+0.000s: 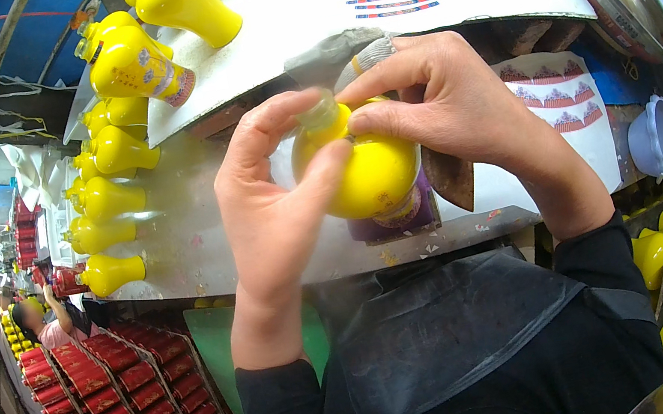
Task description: The person applies decorative stickers to yellow ceramic bottles, smoothing each label by hand and rotating the bottle to align the design. The person then places a small seal around the bottle neck and sets the finished bottle aside.
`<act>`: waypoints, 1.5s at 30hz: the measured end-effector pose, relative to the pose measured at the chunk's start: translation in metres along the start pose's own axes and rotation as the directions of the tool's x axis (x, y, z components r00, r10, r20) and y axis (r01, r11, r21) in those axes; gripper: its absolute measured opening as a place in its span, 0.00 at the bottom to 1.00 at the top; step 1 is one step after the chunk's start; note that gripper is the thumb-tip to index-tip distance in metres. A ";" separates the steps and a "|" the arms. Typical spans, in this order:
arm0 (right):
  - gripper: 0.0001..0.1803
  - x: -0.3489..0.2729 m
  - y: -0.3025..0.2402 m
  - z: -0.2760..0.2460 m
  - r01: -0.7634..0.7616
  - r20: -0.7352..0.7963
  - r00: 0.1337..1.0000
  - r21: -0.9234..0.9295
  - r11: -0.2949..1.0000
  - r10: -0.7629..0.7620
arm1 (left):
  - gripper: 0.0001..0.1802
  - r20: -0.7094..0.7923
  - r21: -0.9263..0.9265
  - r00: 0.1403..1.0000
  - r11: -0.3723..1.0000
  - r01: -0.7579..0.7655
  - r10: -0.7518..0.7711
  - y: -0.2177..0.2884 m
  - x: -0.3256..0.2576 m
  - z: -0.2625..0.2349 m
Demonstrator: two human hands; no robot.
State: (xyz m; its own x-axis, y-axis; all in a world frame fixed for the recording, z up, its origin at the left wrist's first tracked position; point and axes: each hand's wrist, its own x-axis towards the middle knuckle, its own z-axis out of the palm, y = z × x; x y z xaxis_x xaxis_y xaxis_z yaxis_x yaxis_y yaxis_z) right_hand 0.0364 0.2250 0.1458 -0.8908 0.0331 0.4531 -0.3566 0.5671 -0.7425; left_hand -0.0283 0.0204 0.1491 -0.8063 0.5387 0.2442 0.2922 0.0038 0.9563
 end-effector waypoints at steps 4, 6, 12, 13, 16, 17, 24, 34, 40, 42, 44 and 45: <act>0.12 -0.002 -0.001 0.001 -0.035 0.009 0.999 0.026 0.999 0.034 | 0.20 -0.021 0.008 1.000 1.000 -0.012 0.012 0.000 0.000 0.002; 0.12 -0.002 0.000 -0.001 -0.036 0.031 0.999 0.019 0.999 0.035 | 0.20 -0.029 0.009 0.999 1.000 -0.014 0.014 0.000 -0.001 0.003; 0.12 0.001 0.008 -0.002 -0.113 0.136 0.987 0.225 0.968 0.083 | 0.18 -0.080 0.070 0.996 0.997 -0.040 0.046 0.002 -0.003 0.010; 0.13 0.001 0.009 -0.001 -0.111 0.141 0.987 0.243 0.964 0.078 | 0.17 -0.091 0.086 0.994 0.995 -0.051 0.059 0.002 -0.001 0.012; 0.13 0.000 0.009 0.002 -0.091 0.110 0.992 0.233 0.968 0.067 | 0.18 -0.124 0.141 0.991 0.990 -0.027 0.045 0.001 0.002 0.017; 0.13 0.000 0.009 0.003 -0.116 0.123 0.988 0.212 0.970 0.092 | 0.18 -0.137 0.159 0.989 0.987 -0.024 0.046 0.001 0.003 0.019; 0.14 -0.001 0.009 -0.001 -0.141 0.122 0.985 0.202 0.969 0.118 | 0.21 -0.025 0.100 0.996 0.991 -0.088 0.091 -0.005 0.002 0.010; 0.15 0.004 0.012 0.000 -0.205 0.145 0.974 0.235 0.950 0.175 | 0.21 -0.005 -0.097 1.000 0.995 0.013 -0.014 -0.007 0.004 0.000; 0.15 0.005 0.010 0.001 -0.207 0.142 0.974 0.227 0.952 0.178 | 0.20 -0.053 -0.014 0.999 1.000 -0.010 0.009 -0.003 0.007 0.004; 0.14 0.005 0.010 0.002 -0.198 0.141 0.975 0.224 0.954 0.170 | 0.18 -0.076 0.022 0.997 1.000 -0.004 0.006 -0.001 0.008 0.006; 0.14 0.006 0.010 0.003 -0.184 0.140 0.978 0.207 0.961 0.157 | 0.18 -0.090 0.076 0.996 0.997 -0.010 0.017 0.000 0.009 0.009; 0.14 0.006 0.010 0.004 -0.181 0.140 0.978 0.215 0.960 0.153 | 0.17 -0.099 0.100 0.995 0.995 -0.014 0.024 0.001 0.009 0.010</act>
State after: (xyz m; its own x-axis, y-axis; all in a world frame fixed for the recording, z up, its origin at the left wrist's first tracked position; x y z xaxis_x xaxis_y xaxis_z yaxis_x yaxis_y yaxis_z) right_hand 0.0268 0.2277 0.1395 -0.9655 0.0035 0.2604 -0.2415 0.3617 -0.9005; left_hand -0.0304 0.0341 0.1505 -0.8461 0.4524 0.2820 0.3537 0.0807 0.9319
